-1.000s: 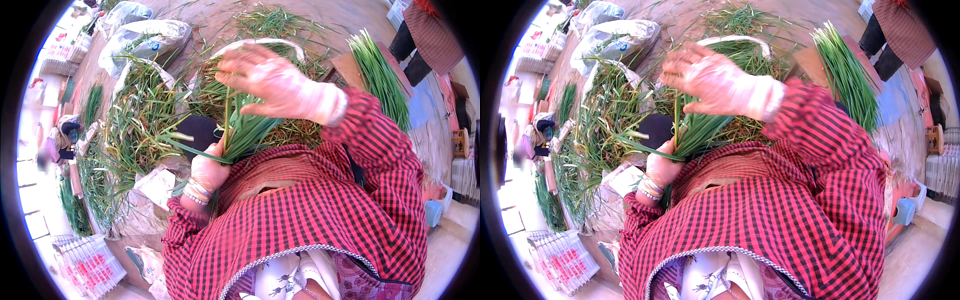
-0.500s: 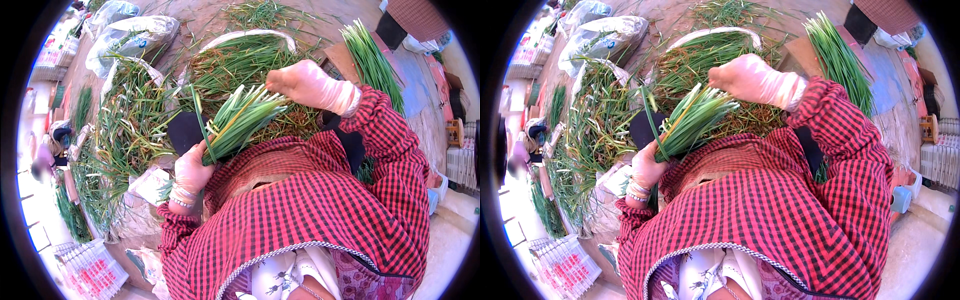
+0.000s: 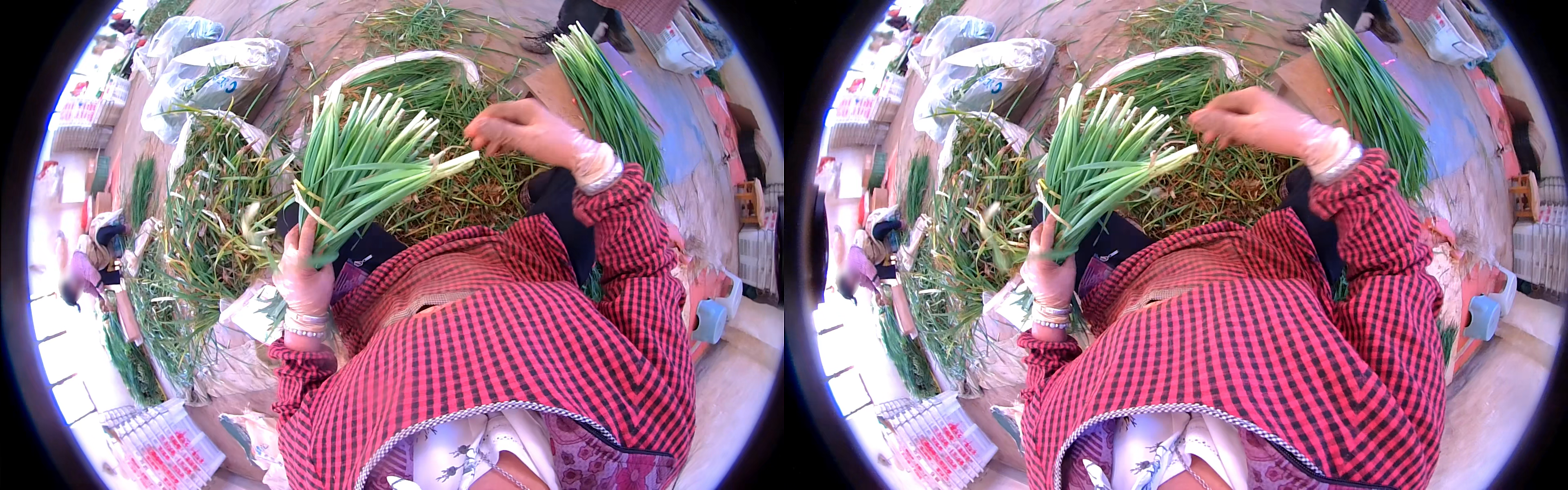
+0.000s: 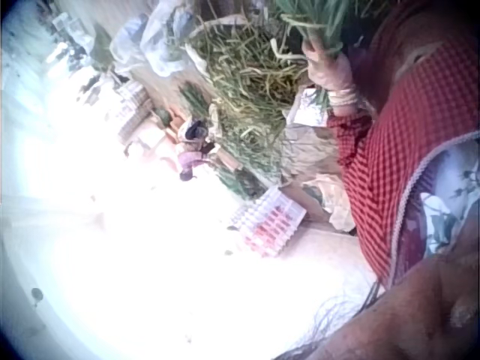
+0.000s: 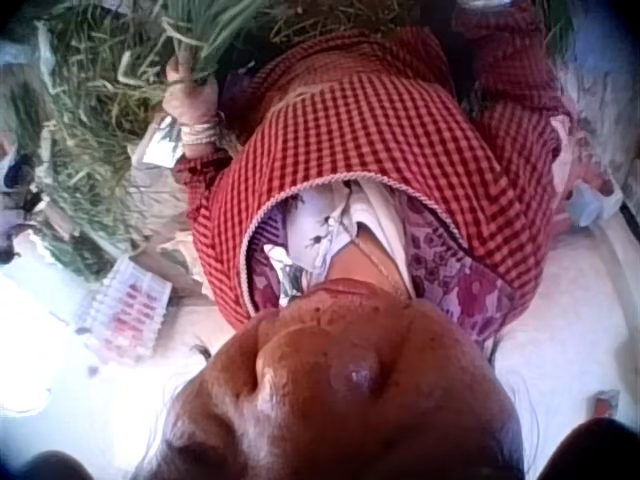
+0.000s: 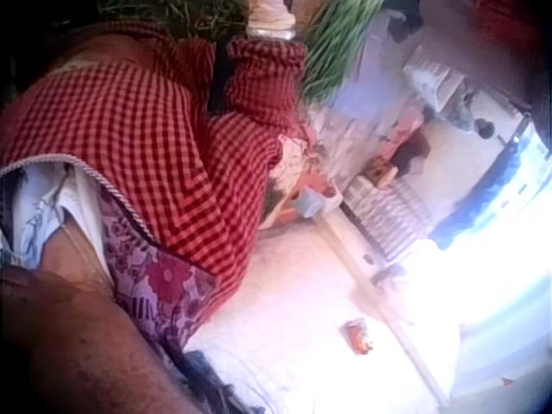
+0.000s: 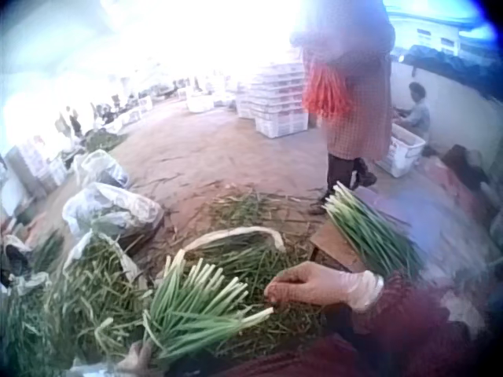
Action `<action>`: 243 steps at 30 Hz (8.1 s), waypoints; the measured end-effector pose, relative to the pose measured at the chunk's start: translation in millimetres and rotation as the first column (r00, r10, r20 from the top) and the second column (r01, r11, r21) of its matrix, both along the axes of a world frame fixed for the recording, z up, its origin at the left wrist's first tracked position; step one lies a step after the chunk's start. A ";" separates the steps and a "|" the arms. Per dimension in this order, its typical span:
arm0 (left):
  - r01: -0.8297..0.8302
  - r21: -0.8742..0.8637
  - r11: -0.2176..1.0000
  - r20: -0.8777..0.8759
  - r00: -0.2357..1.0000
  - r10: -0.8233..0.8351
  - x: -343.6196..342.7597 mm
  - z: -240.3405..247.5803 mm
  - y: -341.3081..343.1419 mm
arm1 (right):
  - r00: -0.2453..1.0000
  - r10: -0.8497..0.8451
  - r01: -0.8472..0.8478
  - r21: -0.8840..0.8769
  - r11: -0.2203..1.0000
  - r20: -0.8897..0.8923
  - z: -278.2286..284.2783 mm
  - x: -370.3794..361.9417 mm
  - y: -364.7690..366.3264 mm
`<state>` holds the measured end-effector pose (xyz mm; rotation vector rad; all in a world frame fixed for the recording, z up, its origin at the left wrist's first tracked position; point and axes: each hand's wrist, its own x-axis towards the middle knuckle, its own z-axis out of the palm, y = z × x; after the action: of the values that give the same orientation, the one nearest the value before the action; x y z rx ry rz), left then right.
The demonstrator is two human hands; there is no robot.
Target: The person sorts through green stalks by hand, removing debris and damaged outer layers, then gathers them into a bundle and secures it with a red tie.
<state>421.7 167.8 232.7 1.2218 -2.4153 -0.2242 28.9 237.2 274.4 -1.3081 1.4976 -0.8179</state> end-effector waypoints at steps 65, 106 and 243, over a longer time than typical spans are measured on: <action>0.487 0.871 0.061 -0.449 0.742 0.498 -56.1 8.7 21.1 | 0.621 0.684 -0.724 -0.057 0.688 0.383 29.0 97.4 16.2; 0.510 0.825 0.243 -0.565 0.724 0.397 -67.1 -3.2 22.5 | 0.884 -0.377 0.172 -0.558 0.812 -0.276 -42.4 24.3 -76.8; 0.531 0.847 0.032 -0.468 0.715 0.519 -51.1 -10.1 19.6 | 0.897 -0.312 0.153 -0.440 0.885 -0.314 -14.4 28.2 -36.1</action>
<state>370.6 187.4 222.6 1.0947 -1.1421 -2.3574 57.1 201.1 260.0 -1.6835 1.8901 -1.1300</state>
